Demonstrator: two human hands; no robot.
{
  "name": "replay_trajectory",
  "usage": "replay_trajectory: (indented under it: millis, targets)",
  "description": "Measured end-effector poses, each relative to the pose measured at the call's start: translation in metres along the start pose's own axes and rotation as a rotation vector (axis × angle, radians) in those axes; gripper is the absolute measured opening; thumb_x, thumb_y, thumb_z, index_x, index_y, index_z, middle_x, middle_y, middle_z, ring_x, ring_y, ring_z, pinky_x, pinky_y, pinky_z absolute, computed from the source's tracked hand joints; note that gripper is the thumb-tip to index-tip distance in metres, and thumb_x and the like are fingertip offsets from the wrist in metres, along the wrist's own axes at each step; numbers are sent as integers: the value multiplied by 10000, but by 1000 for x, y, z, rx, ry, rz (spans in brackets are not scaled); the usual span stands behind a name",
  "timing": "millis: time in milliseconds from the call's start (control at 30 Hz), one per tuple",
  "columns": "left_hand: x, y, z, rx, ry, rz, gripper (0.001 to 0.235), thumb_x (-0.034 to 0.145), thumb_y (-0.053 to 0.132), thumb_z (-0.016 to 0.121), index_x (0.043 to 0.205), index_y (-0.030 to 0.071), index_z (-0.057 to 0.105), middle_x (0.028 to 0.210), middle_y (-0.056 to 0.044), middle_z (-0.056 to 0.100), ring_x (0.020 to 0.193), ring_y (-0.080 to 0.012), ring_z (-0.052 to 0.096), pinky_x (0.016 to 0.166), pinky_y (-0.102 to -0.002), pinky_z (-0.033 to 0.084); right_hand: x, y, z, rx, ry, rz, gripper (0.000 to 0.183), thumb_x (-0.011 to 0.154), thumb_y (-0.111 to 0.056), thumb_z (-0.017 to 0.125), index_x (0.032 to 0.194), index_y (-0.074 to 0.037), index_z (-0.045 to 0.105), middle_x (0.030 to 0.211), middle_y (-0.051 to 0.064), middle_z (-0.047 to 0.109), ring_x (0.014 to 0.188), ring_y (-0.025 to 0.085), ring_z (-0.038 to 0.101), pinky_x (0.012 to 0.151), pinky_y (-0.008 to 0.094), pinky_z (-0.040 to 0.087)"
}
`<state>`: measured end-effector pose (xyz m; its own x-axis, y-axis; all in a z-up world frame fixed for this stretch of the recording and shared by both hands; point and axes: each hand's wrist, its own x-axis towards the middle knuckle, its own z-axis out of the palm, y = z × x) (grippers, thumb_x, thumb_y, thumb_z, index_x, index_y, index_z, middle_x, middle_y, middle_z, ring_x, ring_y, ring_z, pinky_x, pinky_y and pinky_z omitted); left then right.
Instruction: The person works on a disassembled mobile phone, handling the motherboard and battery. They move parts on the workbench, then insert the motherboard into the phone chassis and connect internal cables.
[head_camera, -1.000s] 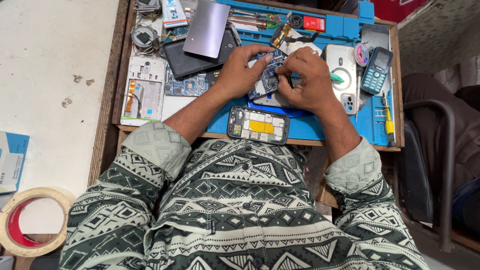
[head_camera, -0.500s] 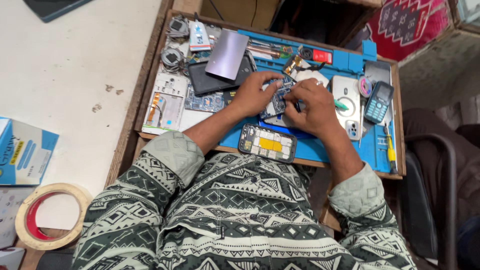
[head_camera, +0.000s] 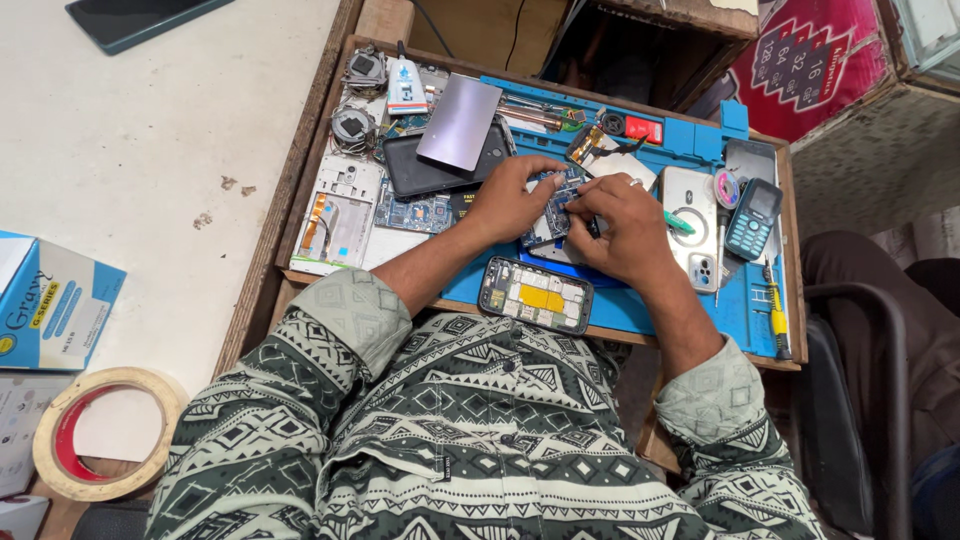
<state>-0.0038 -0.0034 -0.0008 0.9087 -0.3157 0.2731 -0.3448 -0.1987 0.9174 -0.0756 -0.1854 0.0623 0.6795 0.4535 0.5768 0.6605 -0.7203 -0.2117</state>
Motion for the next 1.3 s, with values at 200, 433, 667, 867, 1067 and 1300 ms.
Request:
replay_trajectory:
  millis: [200,433,667,867,1067,1300]
  targets:
    - [-1,5,-2,-2,-3,17,305,944,272,668,1167,79,746,1007,-113,780,765,-183,736,708,-331,577,-1,4,2,16,10,1,146,777,-38,770,920,-35,738,919,89,692,893,271,686,798,382,549]
    - [-2,6,-4,-18,-11,34,305,949,271,663,1168,75,744,1008,-106,777,777,-172,730,700,-329,574,-2,2,4,13,38,33,144,765,-39,764,907,-41,738,932,89,695,878,257,691,786,374,550]
    - [-1,5,-3,-6,-10,26,309,940,264,659,1163,67,741,1008,-112,776,764,-177,731,700,-325,572,-2,-3,2,-13,34,4,143,750,-57,758,888,-54,720,905,87,679,895,268,691,780,383,553]
    - [4,-11,4,12,17,133,288,959,245,668,1151,43,740,1083,-144,771,965,-249,752,842,-354,572,-1,-3,-1,10,3,26,146,742,-84,761,880,-70,717,933,100,686,858,263,682,742,385,560]
    - [4,-18,4,17,52,241,249,950,188,692,1137,31,740,1107,-172,758,1049,-296,731,932,-378,549,0,-1,1,41,52,11,129,738,-87,741,859,-98,697,905,96,664,869,317,662,747,426,552]
    - [0,-9,-7,80,-57,192,259,1016,156,677,1224,10,727,1077,-131,752,980,-163,683,895,-326,521,-15,19,11,49,94,50,126,769,-131,699,880,-97,650,907,104,606,893,331,626,771,454,531]
